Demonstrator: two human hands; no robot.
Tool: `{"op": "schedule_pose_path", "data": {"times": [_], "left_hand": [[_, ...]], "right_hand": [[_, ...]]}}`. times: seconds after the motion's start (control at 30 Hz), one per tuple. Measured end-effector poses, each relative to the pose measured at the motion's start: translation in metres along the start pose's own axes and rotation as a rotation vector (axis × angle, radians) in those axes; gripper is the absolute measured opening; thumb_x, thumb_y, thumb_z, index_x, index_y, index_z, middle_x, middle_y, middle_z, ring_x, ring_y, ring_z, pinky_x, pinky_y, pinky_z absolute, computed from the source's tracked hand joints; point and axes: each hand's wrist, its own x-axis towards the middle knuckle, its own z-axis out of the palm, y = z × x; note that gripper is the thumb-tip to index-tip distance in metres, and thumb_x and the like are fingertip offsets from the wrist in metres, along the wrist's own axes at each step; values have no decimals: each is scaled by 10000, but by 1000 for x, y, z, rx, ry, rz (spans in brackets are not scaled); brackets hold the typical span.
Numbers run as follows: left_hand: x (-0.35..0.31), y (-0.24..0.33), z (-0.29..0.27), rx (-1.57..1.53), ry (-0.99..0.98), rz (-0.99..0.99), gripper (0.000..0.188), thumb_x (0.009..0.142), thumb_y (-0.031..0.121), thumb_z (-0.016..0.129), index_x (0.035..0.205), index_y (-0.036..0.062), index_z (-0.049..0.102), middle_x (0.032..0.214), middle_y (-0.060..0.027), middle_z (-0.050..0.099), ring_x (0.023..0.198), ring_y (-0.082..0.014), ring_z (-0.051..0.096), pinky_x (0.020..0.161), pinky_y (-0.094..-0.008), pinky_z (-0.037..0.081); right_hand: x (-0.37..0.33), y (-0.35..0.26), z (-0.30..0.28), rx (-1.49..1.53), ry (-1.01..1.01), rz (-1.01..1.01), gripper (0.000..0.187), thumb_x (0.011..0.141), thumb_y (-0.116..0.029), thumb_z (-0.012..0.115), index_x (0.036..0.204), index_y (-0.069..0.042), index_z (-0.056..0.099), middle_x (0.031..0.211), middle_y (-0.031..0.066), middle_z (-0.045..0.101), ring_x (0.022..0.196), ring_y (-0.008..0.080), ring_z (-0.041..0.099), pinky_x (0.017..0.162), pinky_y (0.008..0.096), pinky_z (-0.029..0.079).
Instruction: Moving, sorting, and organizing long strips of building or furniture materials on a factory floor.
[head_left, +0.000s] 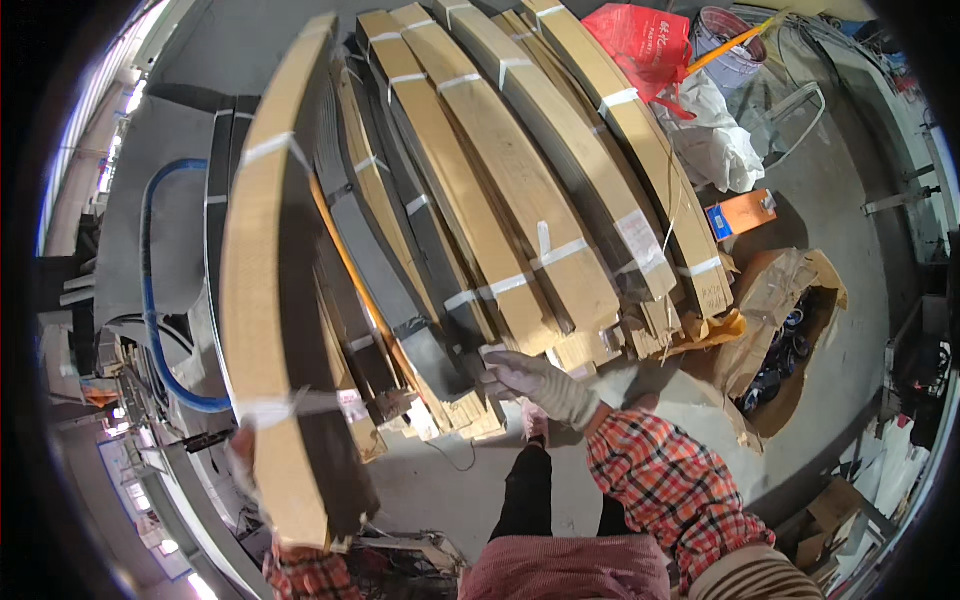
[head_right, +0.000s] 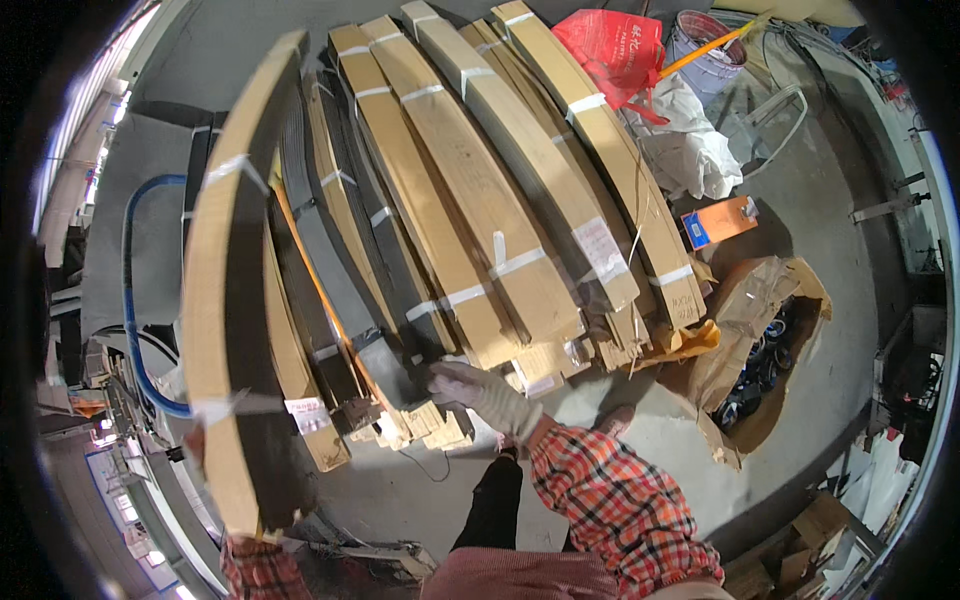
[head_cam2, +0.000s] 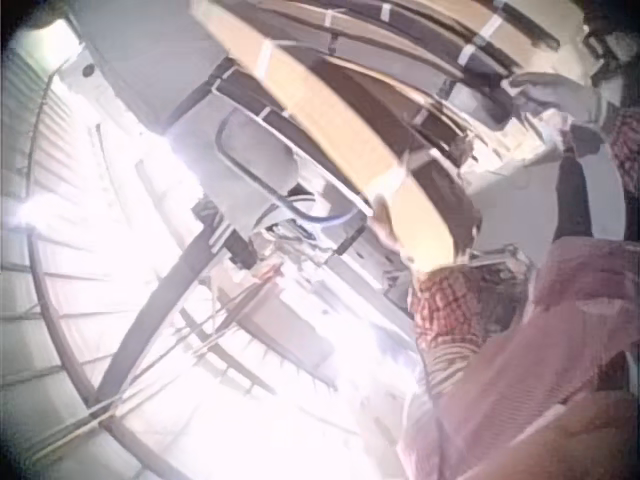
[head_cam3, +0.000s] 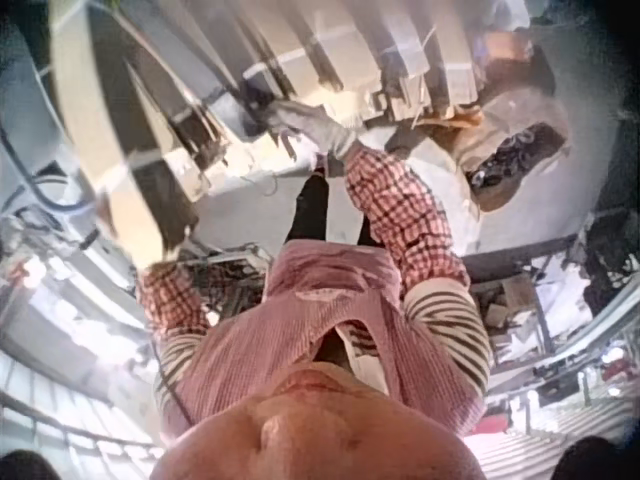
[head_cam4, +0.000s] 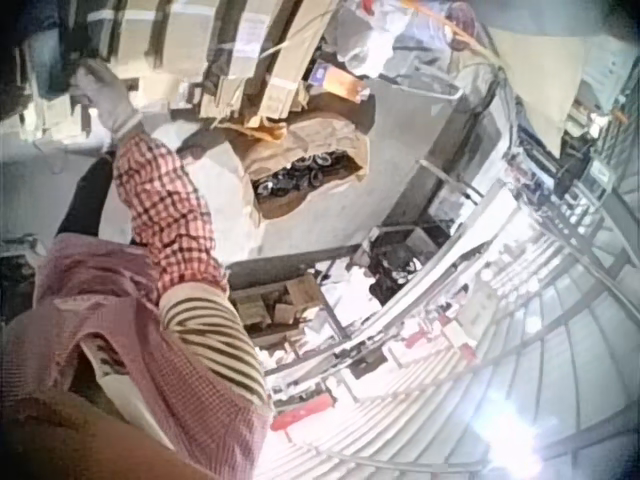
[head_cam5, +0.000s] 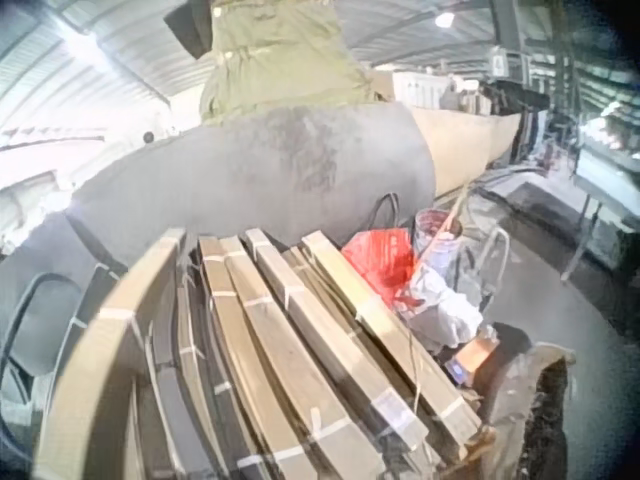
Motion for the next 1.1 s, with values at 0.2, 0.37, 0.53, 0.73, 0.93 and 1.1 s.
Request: {"op": "schedule_pose_path", "data": {"times": [0.2, 0.37, 0.53, 0.73, 0.93, 1.1], "left_hand": [[-65, 28, -94, 166, 422, 311, 532, 896, 444, 453, 1215, 18, 463, 1089, -110, 573, 969, -201, 580, 803, -342, 506], [-2, 2, -116, 674, 376, 282, 675, 811, 41, 547, 1408, 56, 230, 1328, -126, 401, 1141, -221, 463, 961, -298, 376], [36, -64, -137, 2057, 556, 269, 854, 666, 49, 647, 1413, 129, 240, 1406, -192, 273, 1295, -323, 280, 1063, -368, 263], [46, -136, -23, 1063, 31, 375, 633, 733, 144, 656, 1311, 66, 411, 1326, -195, 399, 1285, -346, 310, 1059, -421, 239], [158, -270, -19, 418, 71, -119, 949, 772, 160, 704, 1424, 45, 25, 1285, -162, 397, 1053, -209, 497, 874, -242, 425], [184, -219, 54, 152, 27, -232, 1162, 659, 387, 773, 1426, 89, -49, 1394, -216, 262, 1264, -294, 316, 1008, -408, 301]], "right_hand": [[32, 56, -47, -908, 507, 159, 845, 712, -413, 723, 1277, 84, 340, 1179, 229, 505, 1064, 274, 521, 922, 307, 416], [48, 47, -80, -1393, 680, -62, 976, 658, -428, 742, 1347, 45, 237, 1331, 254, 339, 1225, 376, 345, 1030, 391, 313], [98, 15, -25, -1524, 806, 364, 1106, 595, -529, 751, 1383, -7, 176, 1350, 210, 323, 1243, 344, 339, 1022, 408, 326], [122, 5, -26, -1342, 889, 542, 1116, 535, -556, 773, 1341, 7, 245, 1318, 177, 353, 1261, 331, 317, 1029, 386, 330], [75, -23, 3, -1271, 688, 186, 940, 568, -414, 774, 1228, 61, 303, 1193, 259, 459, 1128, 363, 457, 939, 392, 403], [-95, -28, 50, -1450, 668, 109, 861, 550, -416, 773, 1135, 68, 368, 1038, 241, 517, 998, 365, 520, 836, 428, 445]]}}
